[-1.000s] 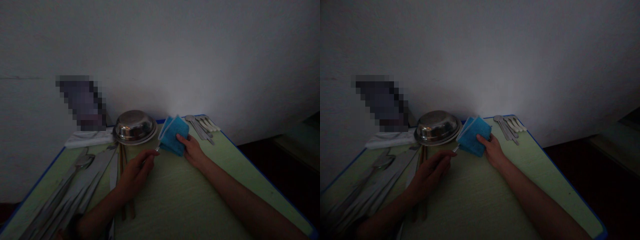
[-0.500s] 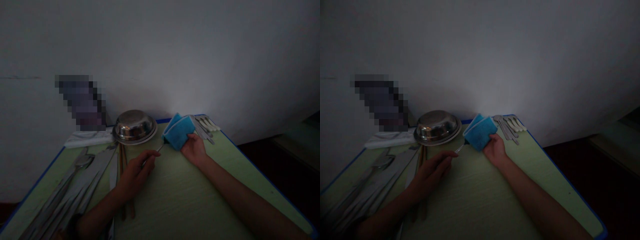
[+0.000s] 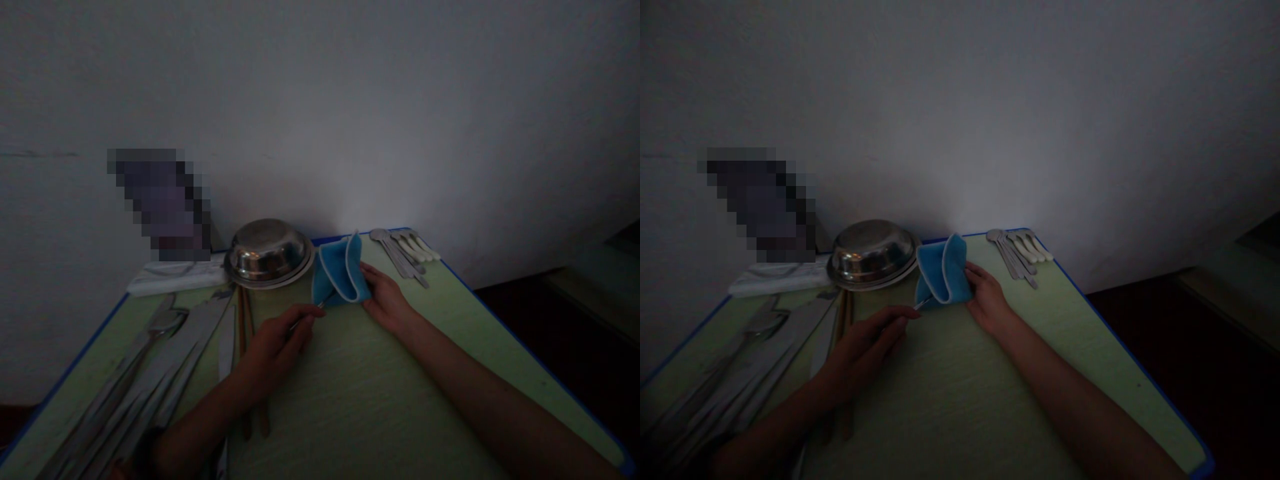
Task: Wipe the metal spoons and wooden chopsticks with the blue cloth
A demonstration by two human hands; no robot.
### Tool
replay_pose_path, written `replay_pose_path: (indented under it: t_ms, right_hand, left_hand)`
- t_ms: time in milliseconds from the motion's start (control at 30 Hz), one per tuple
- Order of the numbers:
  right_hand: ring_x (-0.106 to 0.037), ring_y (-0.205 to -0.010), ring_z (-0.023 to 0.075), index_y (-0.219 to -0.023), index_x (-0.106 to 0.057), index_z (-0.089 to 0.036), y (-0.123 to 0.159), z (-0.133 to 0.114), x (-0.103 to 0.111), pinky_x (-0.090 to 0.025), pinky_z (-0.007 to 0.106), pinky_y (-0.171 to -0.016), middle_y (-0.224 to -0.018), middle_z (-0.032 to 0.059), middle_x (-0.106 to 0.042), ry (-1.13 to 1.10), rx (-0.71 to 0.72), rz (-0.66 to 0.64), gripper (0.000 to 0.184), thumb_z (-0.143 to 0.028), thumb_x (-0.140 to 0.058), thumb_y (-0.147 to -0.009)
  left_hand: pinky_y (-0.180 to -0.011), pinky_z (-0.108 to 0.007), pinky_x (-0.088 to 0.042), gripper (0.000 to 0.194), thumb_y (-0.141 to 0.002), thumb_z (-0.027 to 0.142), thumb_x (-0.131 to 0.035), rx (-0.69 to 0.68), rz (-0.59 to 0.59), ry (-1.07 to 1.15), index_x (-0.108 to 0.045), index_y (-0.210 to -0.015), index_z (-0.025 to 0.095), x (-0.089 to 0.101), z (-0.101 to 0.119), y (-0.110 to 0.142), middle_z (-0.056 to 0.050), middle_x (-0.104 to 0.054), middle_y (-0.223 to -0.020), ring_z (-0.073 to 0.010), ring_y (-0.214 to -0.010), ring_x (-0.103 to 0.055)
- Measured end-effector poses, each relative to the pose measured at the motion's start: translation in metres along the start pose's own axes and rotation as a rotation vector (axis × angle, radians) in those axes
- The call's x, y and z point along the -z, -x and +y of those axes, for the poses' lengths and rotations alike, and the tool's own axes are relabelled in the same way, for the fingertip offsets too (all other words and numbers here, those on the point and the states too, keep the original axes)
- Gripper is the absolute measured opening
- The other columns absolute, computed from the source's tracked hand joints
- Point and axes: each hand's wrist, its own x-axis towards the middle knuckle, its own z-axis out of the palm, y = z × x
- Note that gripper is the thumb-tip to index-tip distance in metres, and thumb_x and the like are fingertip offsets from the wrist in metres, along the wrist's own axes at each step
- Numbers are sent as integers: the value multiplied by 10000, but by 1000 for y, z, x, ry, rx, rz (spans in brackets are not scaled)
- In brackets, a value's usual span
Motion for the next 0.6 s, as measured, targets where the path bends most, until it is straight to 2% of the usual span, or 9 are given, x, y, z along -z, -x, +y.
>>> replay_pose_path:
  t_ms: [167,300,467,600]
  right_hand:
    - [-606,-985,196,-802,-659,-191,2,-2,0,-473,334,-872,-875,15,-713,51,-29,-153,129,-272,-603,-718]
    - [-627,-929,185,-892,-649,-195,5,-2,1,-485,329,-848,-893,9,-710,93,-6,-162,214,-323,-630,-720]
    - [-660,-792,187,-940,-617,-203,8,0,-1,-508,363,-801,-869,9,-709,163,17,-62,332,-244,-720,-628]
    - [-656,-851,215,-879,-612,-192,8,0,-4,-511,383,-812,-816,32,-712,97,-21,55,257,-253,-704,-647]
  left_hand:
    - [-469,-191,-338,293,-921,326,-351,7,-6,-13,-527,-1107,185,0,-3,0,68,-433,-571,-99,-505,-432]
    - [-470,-193,-342,292,-918,322,-352,12,-4,-24,-535,-1099,183,0,-1,0,67,-443,-570,-101,-505,-442]
    - [-459,-188,-326,286,-919,314,-351,-3,-58,-4,-534,-1092,181,-1,1,-1,72,-424,-564,-94,-493,-420]
    - [-461,-185,-317,266,-919,298,-349,-14,-68,-28,-546,-1066,195,-2,0,-1,77,-408,-551,-92,-488,-414]
